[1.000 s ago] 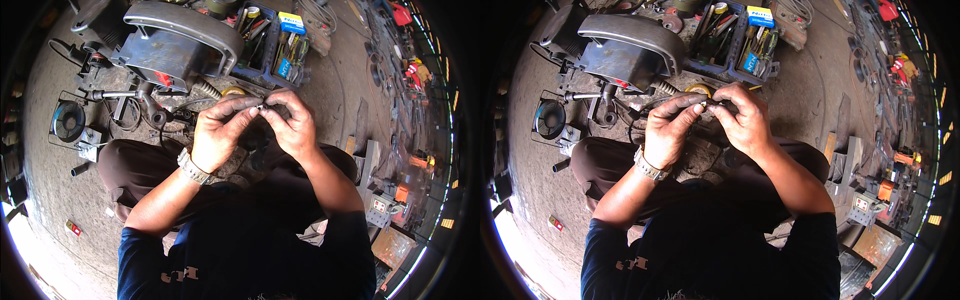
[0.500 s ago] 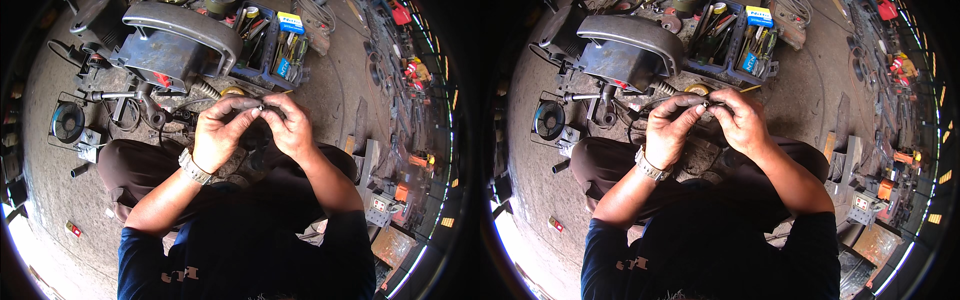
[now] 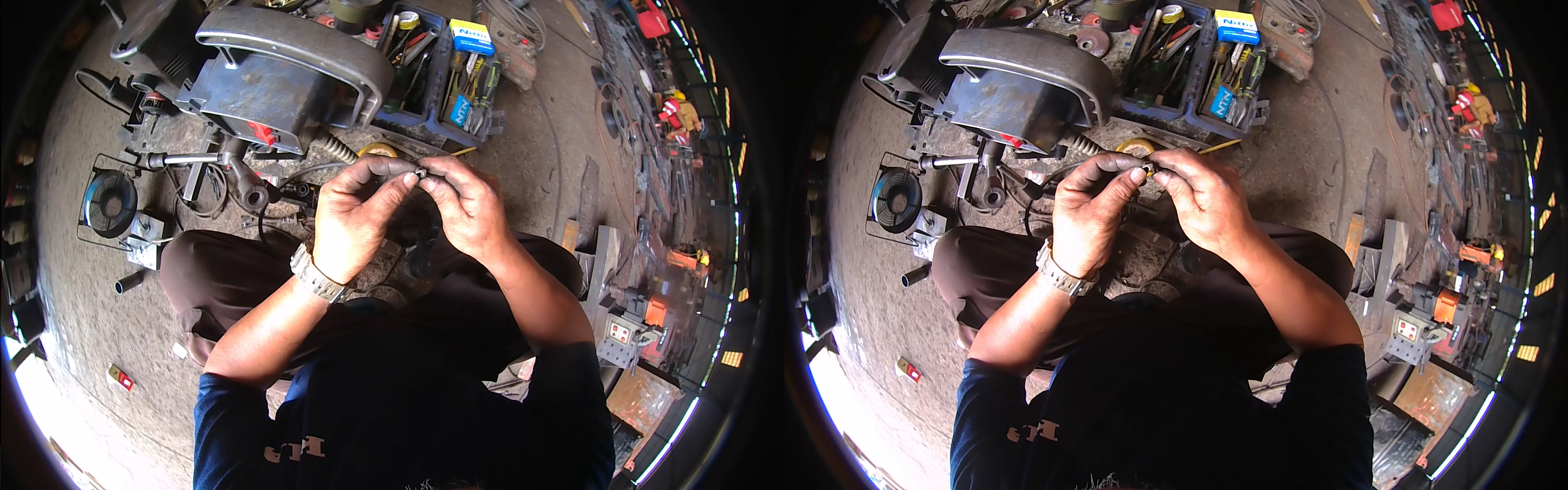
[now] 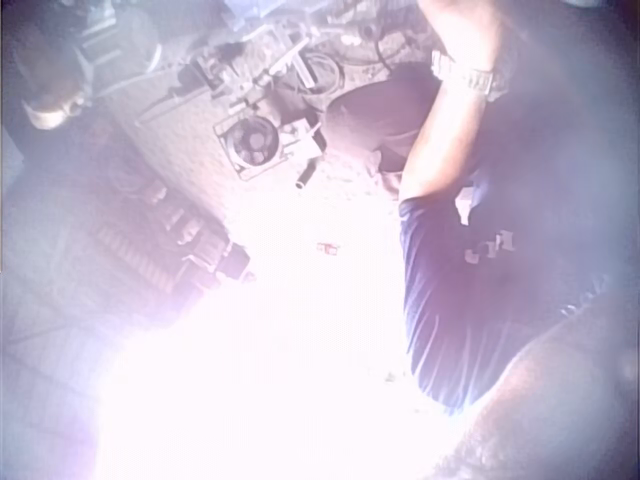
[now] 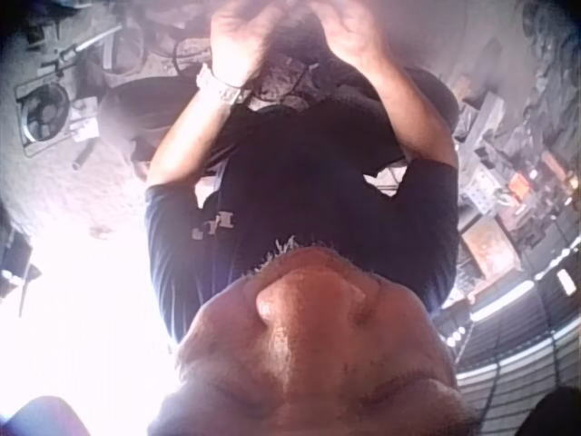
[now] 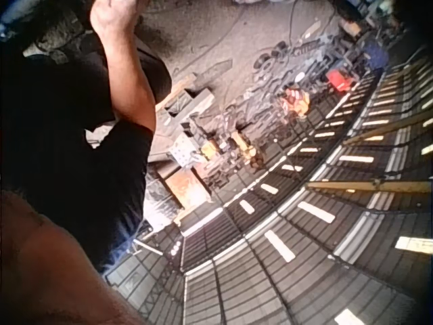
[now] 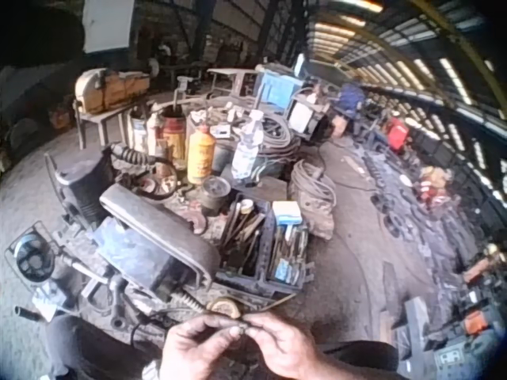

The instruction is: The person sits on the floor and repairs a handheld power tool, likely a circular saw. They connect wires to a small black component, insert it into the tool's housing, and use a screwdriver to tighten screws on the casing.

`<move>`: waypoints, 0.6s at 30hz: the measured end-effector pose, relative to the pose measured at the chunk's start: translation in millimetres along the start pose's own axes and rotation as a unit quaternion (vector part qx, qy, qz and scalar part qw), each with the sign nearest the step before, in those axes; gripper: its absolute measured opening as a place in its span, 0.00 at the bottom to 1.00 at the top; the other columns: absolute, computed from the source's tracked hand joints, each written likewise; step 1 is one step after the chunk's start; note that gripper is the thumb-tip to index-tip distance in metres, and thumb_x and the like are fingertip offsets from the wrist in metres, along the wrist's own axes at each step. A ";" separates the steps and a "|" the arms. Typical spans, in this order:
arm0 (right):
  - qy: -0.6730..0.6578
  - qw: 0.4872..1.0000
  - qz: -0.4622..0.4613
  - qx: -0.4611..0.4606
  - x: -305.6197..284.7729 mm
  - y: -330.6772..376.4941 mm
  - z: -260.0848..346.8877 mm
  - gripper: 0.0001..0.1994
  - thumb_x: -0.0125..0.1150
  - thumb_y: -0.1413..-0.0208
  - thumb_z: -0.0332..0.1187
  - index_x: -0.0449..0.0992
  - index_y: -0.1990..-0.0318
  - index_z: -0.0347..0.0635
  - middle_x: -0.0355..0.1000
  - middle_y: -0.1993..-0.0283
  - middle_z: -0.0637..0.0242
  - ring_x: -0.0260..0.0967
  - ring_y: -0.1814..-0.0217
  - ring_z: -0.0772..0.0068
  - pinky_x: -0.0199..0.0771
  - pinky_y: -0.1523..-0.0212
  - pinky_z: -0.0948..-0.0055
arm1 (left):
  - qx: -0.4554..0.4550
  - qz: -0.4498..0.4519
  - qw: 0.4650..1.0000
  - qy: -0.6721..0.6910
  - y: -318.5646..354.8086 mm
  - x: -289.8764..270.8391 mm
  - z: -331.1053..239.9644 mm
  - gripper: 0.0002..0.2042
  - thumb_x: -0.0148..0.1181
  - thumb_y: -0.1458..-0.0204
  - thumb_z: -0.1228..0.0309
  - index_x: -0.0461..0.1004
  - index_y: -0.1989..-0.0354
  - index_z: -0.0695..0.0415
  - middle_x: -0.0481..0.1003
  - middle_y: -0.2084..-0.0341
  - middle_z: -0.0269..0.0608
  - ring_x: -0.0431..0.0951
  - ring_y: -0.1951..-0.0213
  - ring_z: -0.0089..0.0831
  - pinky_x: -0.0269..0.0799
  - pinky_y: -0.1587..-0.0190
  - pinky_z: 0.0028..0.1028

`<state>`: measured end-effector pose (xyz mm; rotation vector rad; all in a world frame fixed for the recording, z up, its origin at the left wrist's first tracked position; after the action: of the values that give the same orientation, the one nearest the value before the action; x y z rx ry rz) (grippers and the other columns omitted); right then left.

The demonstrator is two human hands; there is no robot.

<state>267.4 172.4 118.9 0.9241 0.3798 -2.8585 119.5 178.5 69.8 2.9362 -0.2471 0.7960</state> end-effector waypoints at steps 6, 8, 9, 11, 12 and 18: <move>-0.013 1.000 0.000 -0.006 -0.8 -0.6 3.5 0.12 0.58 0.39 0.21 0.79 0.49 0.34 0.81 0.55 0.52 0.82 0.55 0.58 0.81 0.53 0.67 | -0.012 -0.002 1.000 0.019 1.2 -0.4 2.7 0.05 0.65 0.40 0.78 0.81 0.57 0.63 0.82 0.62 0.34 0.78 0.58 0.18 0.74 0.51 0.22; -0.009 1.000 0.001 -0.012 -1.1 -0.3 3.5 0.12 0.58 0.38 0.21 0.79 0.48 0.34 0.81 0.55 0.52 0.82 0.56 0.58 0.81 0.54 0.67 | -0.016 -0.002 1.000 0.016 1.8 -0.2 3.0 0.05 0.65 0.40 0.79 0.80 0.56 0.63 0.82 0.61 0.35 0.78 0.58 0.19 0.74 0.50 0.22; -0.015 1.000 0.000 -0.007 -0.4 0.2 2.3 0.12 0.58 0.38 0.21 0.79 0.48 0.34 0.81 0.55 0.52 0.82 0.56 0.58 0.81 0.54 0.67 | -0.017 0.000 1.000 0.010 1.7 -0.5 3.0 0.06 0.65 0.40 0.79 0.80 0.56 0.63 0.82 0.60 0.36 0.79 0.57 0.20 0.74 0.50 0.22; -0.014 1.000 -0.002 -0.011 0.2 1.5 0.4 0.12 0.58 0.38 0.21 0.78 0.48 0.34 0.81 0.55 0.52 0.82 0.56 0.58 0.81 0.54 0.67 | -0.017 0.005 1.000 0.007 1.0 -0.6 3.5 0.07 0.64 0.40 0.80 0.79 0.55 0.63 0.82 0.60 0.38 0.79 0.57 0.21 0.74 0.49 0.22; -0.006 1.000 -0.003 -0.020 -0.5 2.3 -0.6 0.12 0.58 0.38 0.21 0.78 0.48 0.34 0.81 0.55 0.52 0.82 0.56 0.58 0.81 0.54 0.67 | -0.015 0.007 1.000 0.011 0.3 0.1 4.6 0.07 0.64 0.40 0.80 0.79 0.54 0.63 0.82 0.59 0.38 0.79 0.57 0.21 0.74 0.49 0.22; -0.034 0.999 0.016 0.032 2.9 3.9 -6.5 0.12 0.60 0.38 0.22 0.78 0.48 0.33 0.80 0.55 0.50 0.82 0.54 0.56 0.80 0.53 0.65 | -0.039 -0.006 0.999 0.029 -0.3 -4.0 10.2 0.08 0.64 0.39 0.79 0.79 0.53 0.64 0.82 0.59 0.38 0.79 0.56 0.21 0.74 0.49 0.22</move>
<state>269.4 170.3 111.3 0.8324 0.2657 -2.8793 121.2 178.0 58.9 2.8344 -0.2495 0.8468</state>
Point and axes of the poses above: each hand's wrist, its own y-axis away from the middle knuckle, its own x-axis out of the palm, z = x × y, the point moved 8 cm from there along -y, towards the middle knuckle
